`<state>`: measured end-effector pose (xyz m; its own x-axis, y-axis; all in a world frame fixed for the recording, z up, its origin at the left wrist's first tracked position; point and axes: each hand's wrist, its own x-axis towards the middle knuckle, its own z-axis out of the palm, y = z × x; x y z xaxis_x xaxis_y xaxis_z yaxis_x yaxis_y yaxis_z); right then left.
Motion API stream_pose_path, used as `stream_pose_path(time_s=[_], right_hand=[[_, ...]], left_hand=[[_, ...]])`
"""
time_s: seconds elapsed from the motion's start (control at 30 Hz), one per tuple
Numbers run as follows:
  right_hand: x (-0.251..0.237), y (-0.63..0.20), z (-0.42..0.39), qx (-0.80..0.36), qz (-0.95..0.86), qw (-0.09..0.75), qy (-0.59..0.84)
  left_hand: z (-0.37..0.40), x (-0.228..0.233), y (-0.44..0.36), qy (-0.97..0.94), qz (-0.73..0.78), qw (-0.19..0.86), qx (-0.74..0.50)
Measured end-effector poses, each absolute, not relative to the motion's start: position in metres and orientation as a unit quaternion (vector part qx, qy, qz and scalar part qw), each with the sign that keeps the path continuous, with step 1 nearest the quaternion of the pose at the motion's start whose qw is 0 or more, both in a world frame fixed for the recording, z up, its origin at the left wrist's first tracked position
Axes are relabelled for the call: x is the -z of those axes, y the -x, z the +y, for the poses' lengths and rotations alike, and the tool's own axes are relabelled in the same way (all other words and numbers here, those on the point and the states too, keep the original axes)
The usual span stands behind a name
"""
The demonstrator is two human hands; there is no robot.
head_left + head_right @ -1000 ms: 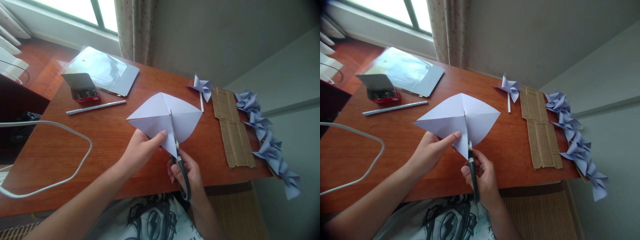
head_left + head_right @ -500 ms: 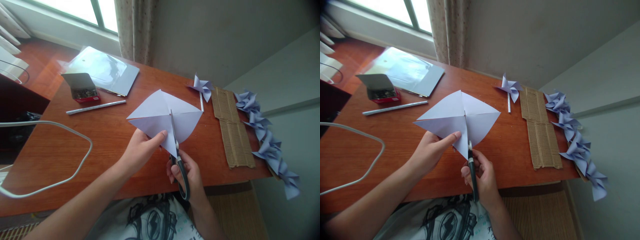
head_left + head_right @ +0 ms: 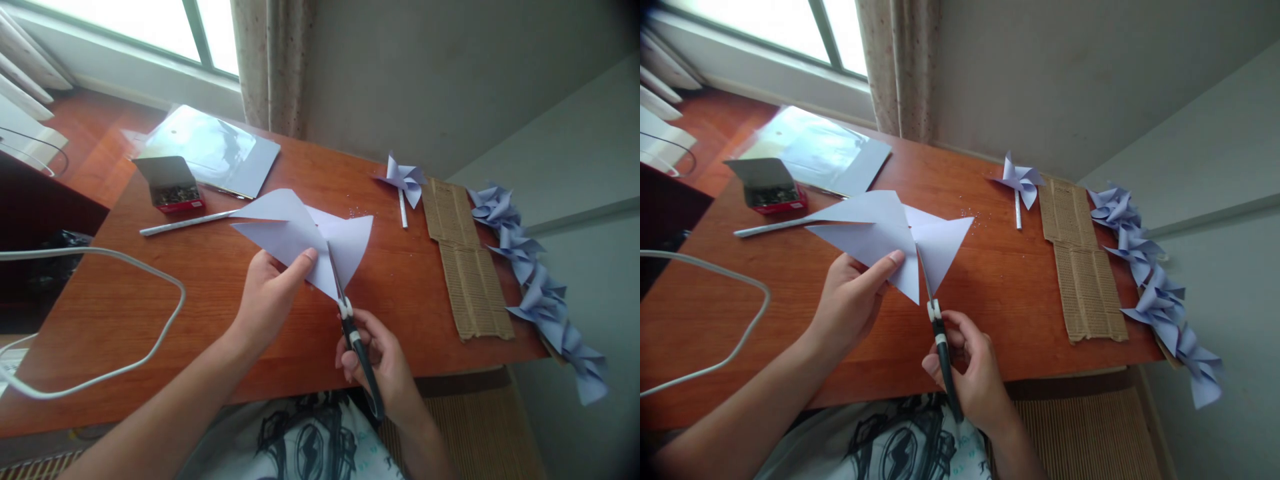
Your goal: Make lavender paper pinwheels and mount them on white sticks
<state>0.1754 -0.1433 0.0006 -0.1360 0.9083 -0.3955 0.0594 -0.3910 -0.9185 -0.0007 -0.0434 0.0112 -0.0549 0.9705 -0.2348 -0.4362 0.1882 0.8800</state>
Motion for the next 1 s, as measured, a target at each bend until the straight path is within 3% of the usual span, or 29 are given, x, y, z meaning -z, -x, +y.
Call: stream_pose_path(time_s=[0.27,0.53,0.73,1.0], right_hand=[[-0.011,-0.194,-0.134,-0.537,-0.507,0.239,0.630],[-0.012,-0.213,-0.111,-0.440,-0.593,0.241,0.630],[-0.004,-0.241,-0.102,-0.232,-0.613,0.251,0.713],[0.010,-0.292,-0.109,-0.011,-0.610,0.196,0.767]], left_hand=[[-0.025,-0.022,0.017,-0.201,0.413,0.528,-0.714],[-0.025,-0.017,0.017,-0.215,0.425,0.539,-0.695],[-0.031,-0.011,0.009,-0.231,0.431,0.597,-0.636],[-0.035,-0.012,0.006,-0.250,0.451,0.621,-0.590]])
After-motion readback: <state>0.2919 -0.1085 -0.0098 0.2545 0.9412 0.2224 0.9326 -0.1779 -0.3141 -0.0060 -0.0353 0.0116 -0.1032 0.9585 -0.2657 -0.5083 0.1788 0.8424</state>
